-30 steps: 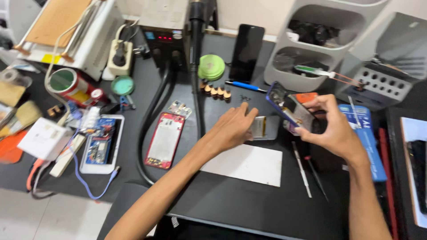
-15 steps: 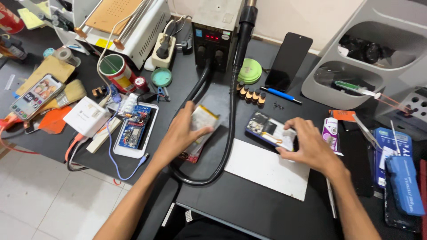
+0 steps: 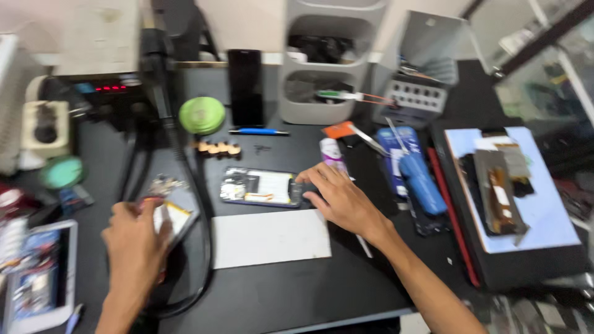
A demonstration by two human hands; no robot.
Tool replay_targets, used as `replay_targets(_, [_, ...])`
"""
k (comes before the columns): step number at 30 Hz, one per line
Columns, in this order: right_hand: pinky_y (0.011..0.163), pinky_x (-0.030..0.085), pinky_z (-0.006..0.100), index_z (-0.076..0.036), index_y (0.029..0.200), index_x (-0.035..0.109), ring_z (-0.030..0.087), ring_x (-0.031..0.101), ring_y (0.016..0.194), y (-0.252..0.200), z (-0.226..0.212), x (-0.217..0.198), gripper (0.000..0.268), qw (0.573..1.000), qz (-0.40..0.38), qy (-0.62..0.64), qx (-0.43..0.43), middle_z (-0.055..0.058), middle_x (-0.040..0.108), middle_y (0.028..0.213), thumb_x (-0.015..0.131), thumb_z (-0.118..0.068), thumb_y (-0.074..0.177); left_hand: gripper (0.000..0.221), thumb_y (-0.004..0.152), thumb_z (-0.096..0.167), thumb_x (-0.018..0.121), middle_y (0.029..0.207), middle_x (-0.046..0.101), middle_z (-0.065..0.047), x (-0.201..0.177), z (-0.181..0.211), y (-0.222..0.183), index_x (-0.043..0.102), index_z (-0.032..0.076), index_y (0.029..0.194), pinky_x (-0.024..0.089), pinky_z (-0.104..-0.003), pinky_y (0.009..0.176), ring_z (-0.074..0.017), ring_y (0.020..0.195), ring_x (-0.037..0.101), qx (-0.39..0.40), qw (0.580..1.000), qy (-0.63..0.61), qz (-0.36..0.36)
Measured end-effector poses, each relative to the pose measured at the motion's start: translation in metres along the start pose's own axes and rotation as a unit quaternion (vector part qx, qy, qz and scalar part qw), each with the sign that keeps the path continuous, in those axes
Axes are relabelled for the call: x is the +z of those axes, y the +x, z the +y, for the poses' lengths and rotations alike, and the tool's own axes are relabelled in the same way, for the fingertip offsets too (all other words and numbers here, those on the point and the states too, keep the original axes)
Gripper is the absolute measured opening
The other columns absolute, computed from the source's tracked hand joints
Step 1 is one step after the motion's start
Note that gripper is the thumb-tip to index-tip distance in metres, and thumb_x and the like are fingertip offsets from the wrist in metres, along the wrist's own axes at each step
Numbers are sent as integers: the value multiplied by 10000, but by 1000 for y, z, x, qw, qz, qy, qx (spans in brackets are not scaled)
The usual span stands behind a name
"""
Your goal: The person disassembles and reassembles multiple smartphones on a workbench, handling batteries, back covers, and internal components. They use a plastic pry tool to separate parts and connect ribbon cables while organizing components on the table.
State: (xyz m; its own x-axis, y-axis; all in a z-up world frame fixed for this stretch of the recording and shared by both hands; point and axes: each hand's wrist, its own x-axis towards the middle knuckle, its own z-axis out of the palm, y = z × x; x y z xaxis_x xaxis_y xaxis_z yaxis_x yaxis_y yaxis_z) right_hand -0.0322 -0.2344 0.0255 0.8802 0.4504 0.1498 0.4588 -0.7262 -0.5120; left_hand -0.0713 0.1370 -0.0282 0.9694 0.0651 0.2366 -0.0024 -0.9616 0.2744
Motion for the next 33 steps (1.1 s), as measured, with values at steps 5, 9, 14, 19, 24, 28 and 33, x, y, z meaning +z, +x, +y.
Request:
replay_targets(5, [855, 555, 353, -108, 1132, 656, 225, 710, 994, -61, 18, -58, 279, 970, 98, 40, 217, 65, 685, 1068, 723, -265, 912, 320, 890, -1, 601, 1046, 611, -179, -9, 48, 2, 684, 99, 1183, 476, -504, 831, -380, 971, 614, 69, 996, -47, 30])
replay_targets(9, [909, 491, 459, -61, 1226, 615, 384, 600, 1085, -115, 57, -104, 528, 909, 269, -211, 237, 208, 628, 1162, 843, -337, 838, 213, 914, 33, 632, 922, 614, -176, -17, 105, 9, 716, 104, 1096, 472, -475, 761, -374, 881, 606, 72, 985, -152, -42])
replay_targets(14, [884, 466, 520, -29, 1453, 463, 445, 564, 1067, -161, 102, -130, 914, 869, 232, -204, 387, 288, 581, 1183, 900, -398, 739, 223, 846, 187, 767, 756, 675, -126, -14, 178, 30, 693, 56, 1012, 471, -433, 692, -317, 673, 630, 103, 957, -246, -118])
replay_targets(19, [822, 539, 455, -62, 1433, 479, 341, 672, 964, -173, 119, -143, 849, 870, 219, -84, 434, 212, 666, 1132, 873, -353, 739, 233, 840, 223, 772, 701, 643, -116, -6, 237, 30, 692, 45, 967, 458, -419, 681, -285, 655, 609, 211, 925, -291, -119])
replay_targets(24, [747, 577, 361, -40, 1432, 475, 232, 694, 921, -186, 131, -169, 819, 880, 272, -2, 390, 178, 680, 1151, 880, -299, 769, 238, 872, 226, 744, 742, 650, -109, -4, 261, 24, 684, 18, 971, 450, -425, 718, -276, 666, 597, 266, 895, -322, -157])
replay_targets(28, [784, 573, 353, -4, 1470, 440, 216, 669, 1011, -202, 139, -187, 845, 883, 303, -12, 360, 179, 657, 1196, 890, -274, 807, 245, 874, 235, 743, 734, 640, -107, 1, 268, 26, 685, 19, 971, 446, -435, 701, -290, 691, 581, 275, 891, -319, -172])
replay_targets(33, [821, 577, 374, -3, 1514, 439, 229, 681, 1042, -212, 142, -200, 878, 869, 300, -73, 386, 199, 665, 1251, 906, -288, 828, 227, 877, 235, 740, 749, 649, -113, 5, 263, 25, 678, 26, 943, 449, -443, 686, -311, 705, 584, 270, 889, -323, -180])
